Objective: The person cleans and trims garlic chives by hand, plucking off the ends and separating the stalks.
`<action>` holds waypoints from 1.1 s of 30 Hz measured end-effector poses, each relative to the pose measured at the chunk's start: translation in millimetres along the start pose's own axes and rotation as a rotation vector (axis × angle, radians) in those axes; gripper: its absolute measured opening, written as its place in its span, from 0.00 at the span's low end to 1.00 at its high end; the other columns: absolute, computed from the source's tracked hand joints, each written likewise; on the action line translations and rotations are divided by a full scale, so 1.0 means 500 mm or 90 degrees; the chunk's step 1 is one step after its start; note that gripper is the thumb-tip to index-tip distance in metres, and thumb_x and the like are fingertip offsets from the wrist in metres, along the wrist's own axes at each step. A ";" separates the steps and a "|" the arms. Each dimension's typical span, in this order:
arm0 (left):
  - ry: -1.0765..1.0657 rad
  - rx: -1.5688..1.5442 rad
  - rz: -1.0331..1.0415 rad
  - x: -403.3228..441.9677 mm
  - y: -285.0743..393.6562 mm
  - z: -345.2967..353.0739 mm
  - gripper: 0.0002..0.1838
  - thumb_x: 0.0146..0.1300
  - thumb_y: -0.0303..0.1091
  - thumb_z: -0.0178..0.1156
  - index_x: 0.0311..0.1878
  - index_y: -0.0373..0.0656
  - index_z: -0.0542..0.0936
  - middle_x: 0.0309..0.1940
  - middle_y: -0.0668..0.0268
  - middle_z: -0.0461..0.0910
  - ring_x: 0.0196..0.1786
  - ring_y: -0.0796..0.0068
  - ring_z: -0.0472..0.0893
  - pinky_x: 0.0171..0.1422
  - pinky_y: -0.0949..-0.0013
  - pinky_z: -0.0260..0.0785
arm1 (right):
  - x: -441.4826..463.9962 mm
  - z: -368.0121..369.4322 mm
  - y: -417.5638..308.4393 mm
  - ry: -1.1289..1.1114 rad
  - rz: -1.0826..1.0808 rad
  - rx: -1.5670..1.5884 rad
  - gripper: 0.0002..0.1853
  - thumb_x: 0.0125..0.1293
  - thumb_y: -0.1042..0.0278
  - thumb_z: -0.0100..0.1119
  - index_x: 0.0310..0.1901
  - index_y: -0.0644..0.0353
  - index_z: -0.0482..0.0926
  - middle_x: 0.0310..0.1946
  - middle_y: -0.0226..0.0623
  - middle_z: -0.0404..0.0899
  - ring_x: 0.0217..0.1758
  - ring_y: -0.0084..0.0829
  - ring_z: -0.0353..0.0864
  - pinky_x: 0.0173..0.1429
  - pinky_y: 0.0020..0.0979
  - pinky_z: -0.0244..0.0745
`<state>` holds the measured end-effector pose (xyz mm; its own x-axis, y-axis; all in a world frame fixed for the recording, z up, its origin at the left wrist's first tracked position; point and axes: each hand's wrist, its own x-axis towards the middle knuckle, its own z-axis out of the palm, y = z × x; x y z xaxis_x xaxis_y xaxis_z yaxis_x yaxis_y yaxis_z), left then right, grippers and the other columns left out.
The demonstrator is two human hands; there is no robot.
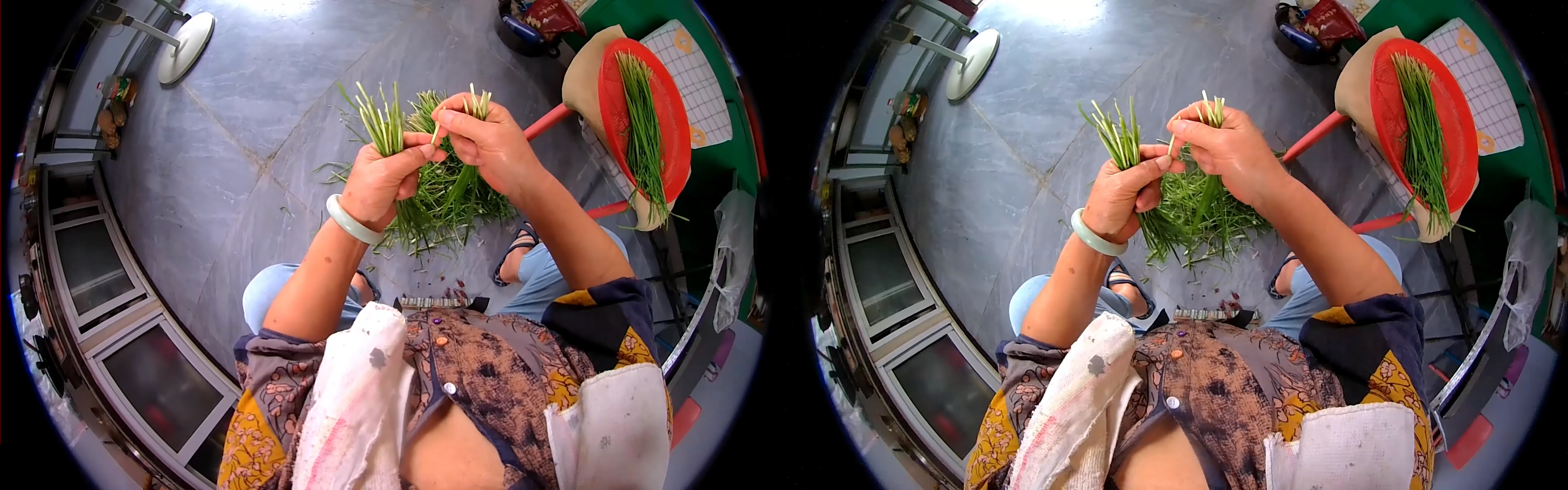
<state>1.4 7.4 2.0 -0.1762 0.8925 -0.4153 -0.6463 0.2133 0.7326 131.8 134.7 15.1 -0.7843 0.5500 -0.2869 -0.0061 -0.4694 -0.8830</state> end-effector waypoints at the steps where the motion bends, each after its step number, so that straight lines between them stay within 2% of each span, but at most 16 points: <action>1: -0.003 -0.004 0.001 0.000 0.000 0.001 0.10 0.65 0.30 0.59 0.47 0.37 0.78 0.36 0.63 0.83 0.17 0.88 0.64 0.20 0.82 0.54 | -0.001 0.001 -0.002 0.003 -0.001 0.004 0.04 0.66 0.68 0.57 0.36 0.58 0.79 0.24 0.25 0.78 0.19 0.12 0.60 0.21 0.18 0.50; 12: 0.016 0.003 0.014 0.000 -0.002 0.006 0.09 0.65 0.30 0.59 0.46 0.37 0.77 0.34 0.63 0.81 0.22 0.85 0.70 0.20 0.82 0.53 | -0.001 -0.002 0.001 -0.003 0.040 0.049 0.04 0.65 0.69 0.58 0.34 0.57 0.78 0.24 0.25 0.77 0.19 0.12 0.60 0.21 0.18 0.49; 21: 0.021 -0.011 0.017 -0.001 -0.003 0.005 0.10 0.65 0.30 0.59 0.47 0.37 0.77 0.34 0.63 0.82 0.22 0.85 0.71 0.19 0.82 0.53 | -0.005 0.002 0.005 -0.014 0.045 0.048 0.04 0.64 0.69 0.59 0.35 0.58 0.78 0.25 0.25 0.76 0.19 0.11 0.61 0.21 0.17 0.49; 24: 0.011 -0.006 0.012 -0.004 0.001 0.004 0.09 0.64 0.31 0.60 0.45 0.39 0.78 0.33 0.66 0.83 0.23 0.86 0.73 0.22 0.82 0.58 | -0.006 0.002 0.009 -0.025 0.054 0.030 0.04 0.65 0.68 0.58 0.34 0.57 0.78 0.24 0.26 0.77 0.19 0.11 0.60 0.21 0.17 0.49; 27: 0.019 -0.005 0.020 -0.002 -0.003 0.002 0.08 0.64 0.31 0.60 0.44 0.39 0.78 0.33 0.66 0.83 0.23 0.86 0.73 0.22 0.82 0.58 | -0.009 0.003 0.011 -0.036 0.063 0.027 0.04 0.65 0.67 0.58 0.34 0.56 0.78 0.24 0.26 0.77 0.19 0.10 0.60 0.20 0.16 0.49; 30: 0.034 0.002 0.022 -0.002 -0.004 0.005 0.09 0.65 0.31 0.59 0.46 0.37 0.77 0.33 0.63 0.82 0.22 0.85 0.71 0.19 0.82 0.53 | -0.008 0.001 0.015 -0.041 0.062 0.025 0.05 0.65 0.66 0.58 0.33 0.56 0.78 0.24 0.26 0.77 0.18 0.10 0.59 0.20 0.16 0.49; 33: 0.024 0.011 0.019 -0.001 -0.006 0.002 0.09 0.66 0.32 0.58 0.44 0.37 0.77 0.32 0.63 0.81 0.21 0.85 0.71 0.19 0.83 0.52 | -0.011 0.001 0.016 -0.049 0.073 0.006 0.05 0.65 0.65 0.58 0.34 0.56 0.78 0.24 0.26 0.77 0.18 0.10 0.60 0.20 0.16 0.49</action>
<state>4.1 6.8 0.6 -0.2226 0.8833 -0.4126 -0.6270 0.1944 0.7544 135.7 127.9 9.9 -0.8259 0.4370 -0.3563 0.0808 -0.5336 -0.8419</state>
